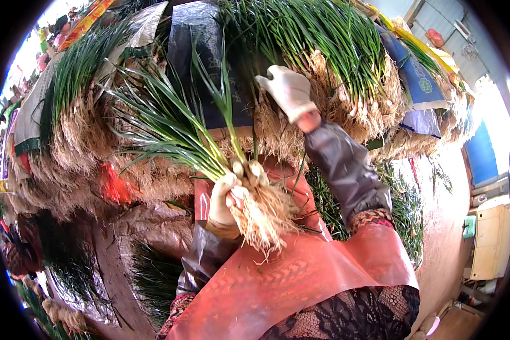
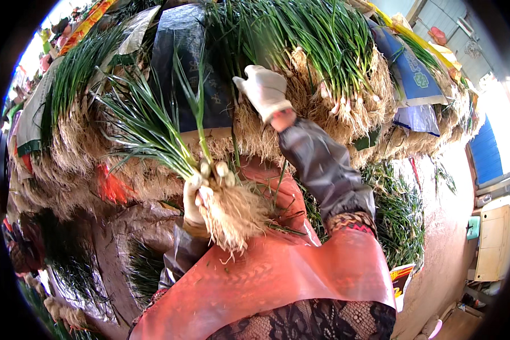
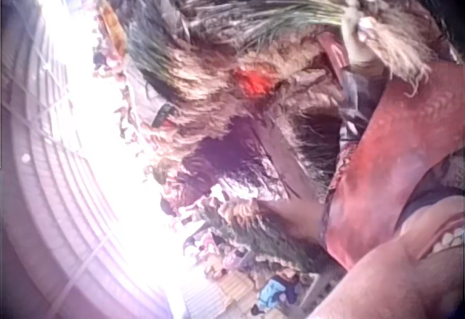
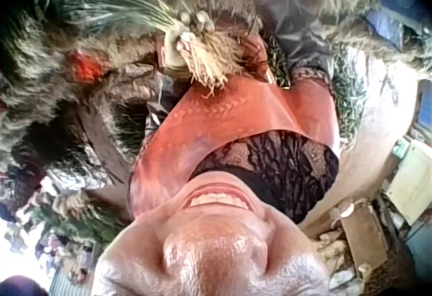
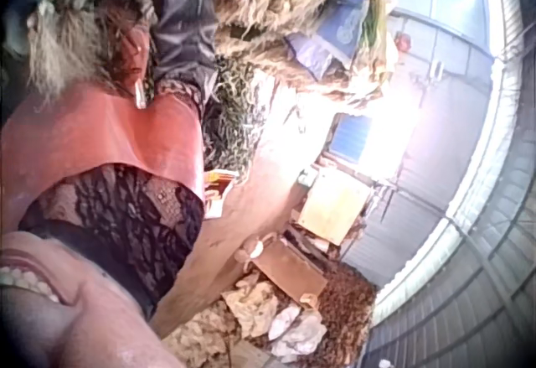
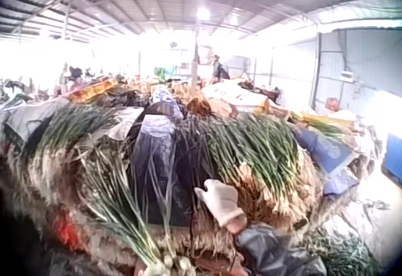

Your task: The person processes bundles of green vegetables by hand, removing outer leaves and arranging them on a large mound of produce.

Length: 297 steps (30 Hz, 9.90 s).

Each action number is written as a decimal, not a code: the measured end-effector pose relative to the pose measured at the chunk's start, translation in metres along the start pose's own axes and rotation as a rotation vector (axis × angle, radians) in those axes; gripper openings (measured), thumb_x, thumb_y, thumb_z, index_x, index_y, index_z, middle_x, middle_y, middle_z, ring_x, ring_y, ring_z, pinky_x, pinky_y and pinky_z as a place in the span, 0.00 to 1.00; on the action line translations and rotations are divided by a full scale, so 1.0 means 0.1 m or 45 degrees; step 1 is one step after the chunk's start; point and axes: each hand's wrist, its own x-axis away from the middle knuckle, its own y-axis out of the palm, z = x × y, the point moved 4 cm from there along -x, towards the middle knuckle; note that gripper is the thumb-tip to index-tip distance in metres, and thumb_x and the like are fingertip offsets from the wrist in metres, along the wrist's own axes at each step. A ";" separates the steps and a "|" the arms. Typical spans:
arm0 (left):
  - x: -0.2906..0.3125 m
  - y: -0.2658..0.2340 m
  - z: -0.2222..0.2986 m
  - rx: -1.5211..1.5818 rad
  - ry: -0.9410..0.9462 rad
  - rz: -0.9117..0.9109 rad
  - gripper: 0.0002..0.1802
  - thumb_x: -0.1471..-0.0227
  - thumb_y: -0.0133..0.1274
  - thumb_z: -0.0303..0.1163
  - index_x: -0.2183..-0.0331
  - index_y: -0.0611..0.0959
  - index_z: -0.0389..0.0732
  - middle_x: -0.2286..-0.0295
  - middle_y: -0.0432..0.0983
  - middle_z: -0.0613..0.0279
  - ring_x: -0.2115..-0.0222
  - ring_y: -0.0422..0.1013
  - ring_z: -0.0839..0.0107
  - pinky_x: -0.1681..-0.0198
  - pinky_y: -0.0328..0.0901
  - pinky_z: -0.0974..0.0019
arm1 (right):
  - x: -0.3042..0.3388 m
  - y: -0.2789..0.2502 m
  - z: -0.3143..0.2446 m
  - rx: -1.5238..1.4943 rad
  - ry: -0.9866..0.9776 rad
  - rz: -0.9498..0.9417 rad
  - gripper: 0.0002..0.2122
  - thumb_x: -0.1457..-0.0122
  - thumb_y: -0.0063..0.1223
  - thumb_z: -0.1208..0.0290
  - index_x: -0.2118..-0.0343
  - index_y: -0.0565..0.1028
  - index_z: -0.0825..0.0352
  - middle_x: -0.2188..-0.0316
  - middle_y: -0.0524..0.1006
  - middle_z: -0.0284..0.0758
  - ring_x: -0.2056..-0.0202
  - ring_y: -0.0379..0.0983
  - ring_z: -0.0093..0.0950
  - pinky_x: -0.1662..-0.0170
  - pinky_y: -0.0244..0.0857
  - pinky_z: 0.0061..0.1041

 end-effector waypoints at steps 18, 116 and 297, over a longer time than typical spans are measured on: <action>-0.21 -0.25 -0.29 -0.175 -0.210 0.208 0.14 0.46 0.51 0.36 0.63 0.80 0.35 0.74 0.79 0.57 0.81 0.70 0.78 0.75 0.63 0.80 | 1.15 -0.27 -0.34 -1.648 0.837 -0.877 0.10 0.39 0.51 0.66 0.62 0.77 0.68 0.72 0.76 0.28 0.70 0.70 0.15 0.68 0.64 0.16; 0.30 0.36 -0.06 -0.708 -0.834 -0.521 0.08 0.54 0.59 0.29 0.72 0.80 0.35 0.76 0.76 0.61 0.72 0.72 0.71 0.65 0.66 0.70 | 1.27 -1.04 -1.12 -2.685 0.342 -1.603 0.50 0.54 0.60 0.46 0.36 0.47 0.71 0.38 0.57 0.46 0.39 0.57 0.39 0.39 0.53 0.38; -0.59 -0.32 0.01 0.062 -0.210 0.068 0.07 0.55 0.50 0.26 0.69 0.77 0.35 0.78 0.73 0.60 0.74 0.71 0.67 0.58 0.71 0.58 | 0.57 -0.14 -0.37 -0.661 0.105 0.172 0.22 0.43 0.52 0.64 0.46 0.67 0.65 0.51 0.72 0.42 0.56 0.74 0.38 0.53 0.67 0.28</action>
